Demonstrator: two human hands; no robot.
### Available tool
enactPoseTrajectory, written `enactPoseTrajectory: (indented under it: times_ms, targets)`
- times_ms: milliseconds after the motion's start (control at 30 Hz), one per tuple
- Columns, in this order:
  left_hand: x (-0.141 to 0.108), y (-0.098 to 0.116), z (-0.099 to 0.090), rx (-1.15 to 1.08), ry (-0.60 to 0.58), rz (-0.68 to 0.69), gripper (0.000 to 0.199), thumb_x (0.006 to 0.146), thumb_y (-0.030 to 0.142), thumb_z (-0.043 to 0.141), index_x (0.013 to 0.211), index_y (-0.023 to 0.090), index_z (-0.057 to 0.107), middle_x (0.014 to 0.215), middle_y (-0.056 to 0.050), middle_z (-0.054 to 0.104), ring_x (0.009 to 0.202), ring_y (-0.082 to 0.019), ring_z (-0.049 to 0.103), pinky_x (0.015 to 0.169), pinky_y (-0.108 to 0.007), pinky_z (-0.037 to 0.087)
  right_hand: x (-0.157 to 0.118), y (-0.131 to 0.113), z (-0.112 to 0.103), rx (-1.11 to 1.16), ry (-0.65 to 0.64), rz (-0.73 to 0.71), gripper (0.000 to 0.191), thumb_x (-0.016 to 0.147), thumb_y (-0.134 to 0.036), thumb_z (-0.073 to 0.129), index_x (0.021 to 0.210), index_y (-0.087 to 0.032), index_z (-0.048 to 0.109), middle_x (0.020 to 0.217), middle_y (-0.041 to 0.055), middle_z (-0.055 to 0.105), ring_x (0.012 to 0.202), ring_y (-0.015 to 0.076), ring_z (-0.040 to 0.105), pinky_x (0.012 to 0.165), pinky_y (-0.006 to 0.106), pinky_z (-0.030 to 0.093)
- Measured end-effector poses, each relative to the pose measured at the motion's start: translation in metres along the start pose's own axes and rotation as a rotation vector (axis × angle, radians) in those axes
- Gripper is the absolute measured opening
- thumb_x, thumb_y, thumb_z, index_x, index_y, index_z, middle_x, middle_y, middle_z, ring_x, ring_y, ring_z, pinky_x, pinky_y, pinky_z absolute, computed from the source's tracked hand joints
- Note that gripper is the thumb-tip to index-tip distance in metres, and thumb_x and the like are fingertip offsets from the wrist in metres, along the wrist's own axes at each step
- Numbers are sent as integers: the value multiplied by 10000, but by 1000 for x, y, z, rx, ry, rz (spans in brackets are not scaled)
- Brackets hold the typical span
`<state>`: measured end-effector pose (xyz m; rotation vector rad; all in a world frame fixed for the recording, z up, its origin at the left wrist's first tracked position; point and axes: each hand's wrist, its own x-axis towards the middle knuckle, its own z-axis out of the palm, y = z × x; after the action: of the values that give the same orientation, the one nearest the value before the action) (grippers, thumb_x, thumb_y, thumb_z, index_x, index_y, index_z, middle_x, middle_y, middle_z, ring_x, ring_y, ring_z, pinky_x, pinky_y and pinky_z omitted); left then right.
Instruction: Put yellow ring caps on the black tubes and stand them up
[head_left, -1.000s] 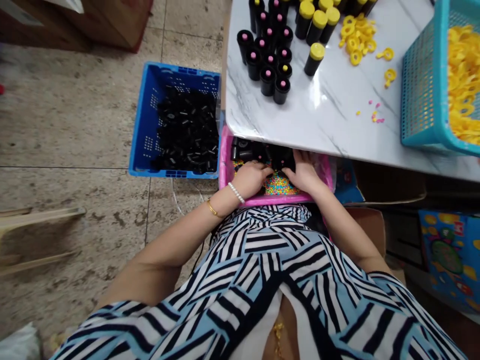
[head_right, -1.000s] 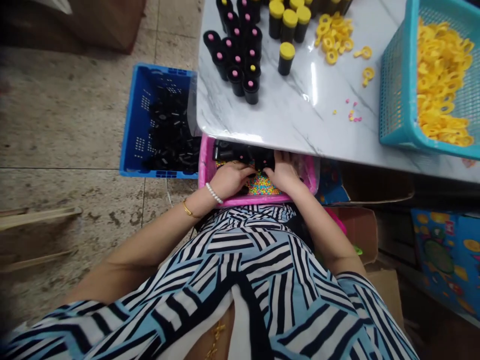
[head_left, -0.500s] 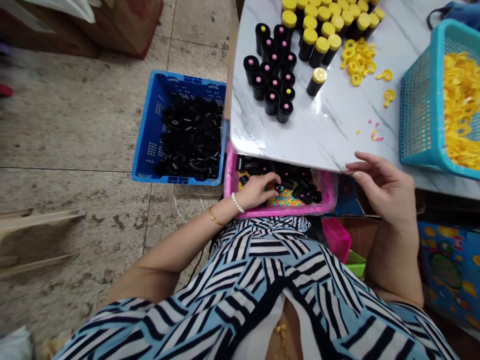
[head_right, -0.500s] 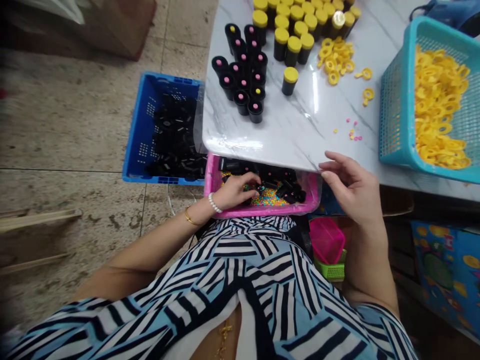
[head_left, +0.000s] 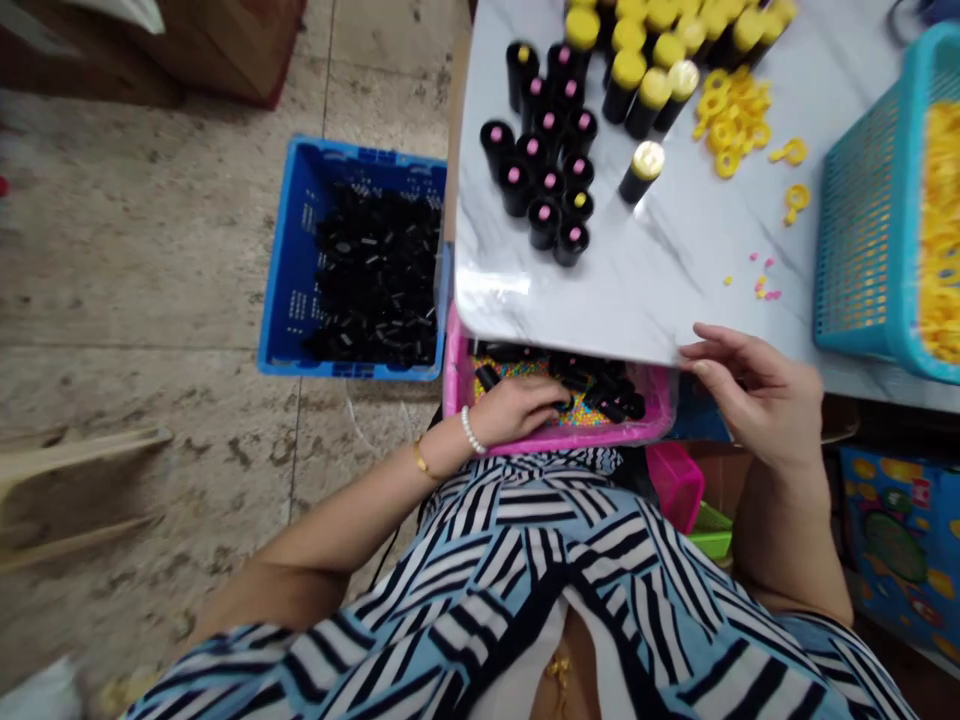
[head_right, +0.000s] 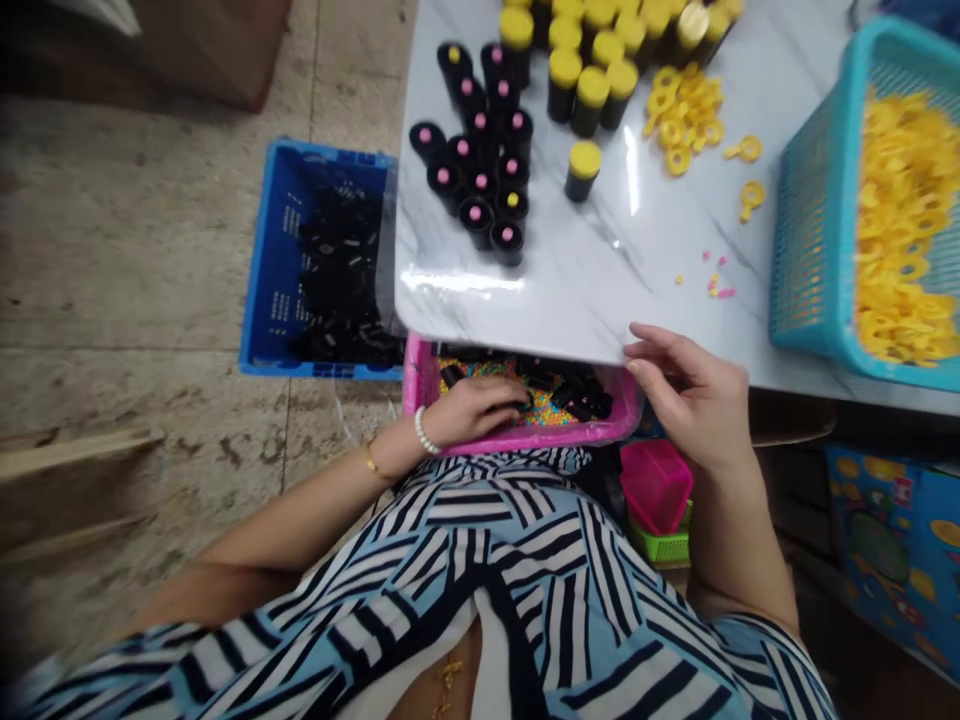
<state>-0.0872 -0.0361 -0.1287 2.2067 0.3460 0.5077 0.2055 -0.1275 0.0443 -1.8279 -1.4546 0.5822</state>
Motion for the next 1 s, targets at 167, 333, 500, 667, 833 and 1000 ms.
enactPoseTrajectory:
  times_ms: [167,333,500,667,833,1000]
  targets:
    - [17,23,-7,313,27,149,282,1005,205,570,1265,187,678,1123,-127,744,947,-231,746,784,-355,640,59,32,-18,10,236,26,355,920,-431,719,1185,-200,768,963,65,799,803,195,776,771,353,651]
    - [59,63,-47,359,292,415,378,998,129,555,1366,153,639,1236,-175,713,1100,-242,715,871,-373,653,140,58,-41,-219,390,119,377,948,-431,618,1146,-147,767,936,103,792,820,228,759,778,369,622]
    - [110,69,-76,397,484,428,359,978,86,589,1326,144,658,1253,-183,711,1111,-239,708,914,-395,650,186,59,-40,-892,304,225,485,957,-365,578,1320,-62,689,1255,239,704,1137,335,689,1031,447,519]
    - [126,56,-67,493,527,256,314,982,198,657,1290,139,666,1145,-167,748,1008,-251,731,874,-428,656,214,66,-40,-1026,119,307,425,972,-339,521,1118,-17,756,1178,295,700,1141,375,670,1014,460,506]
    - [124,58,-61,458,555,223,287,992,263,664,1260,162,675,1271,-176,721,1075,-250,730,895,-415,652,222,55,-41,-1027,121,329,406,921,-232,569,1272,-69,689,1138,241,735,1078,350,697,954,442,527]
    - [127,62,-59,358,628,201,232,985,220,674,1201,145,713,1199,-147,754,1042,-219,744,901,-376,653,164,9,-25,-473,145,124,312,950,-285,600,1197,-148,733,924,116,754,798,222,699,769,344,564]
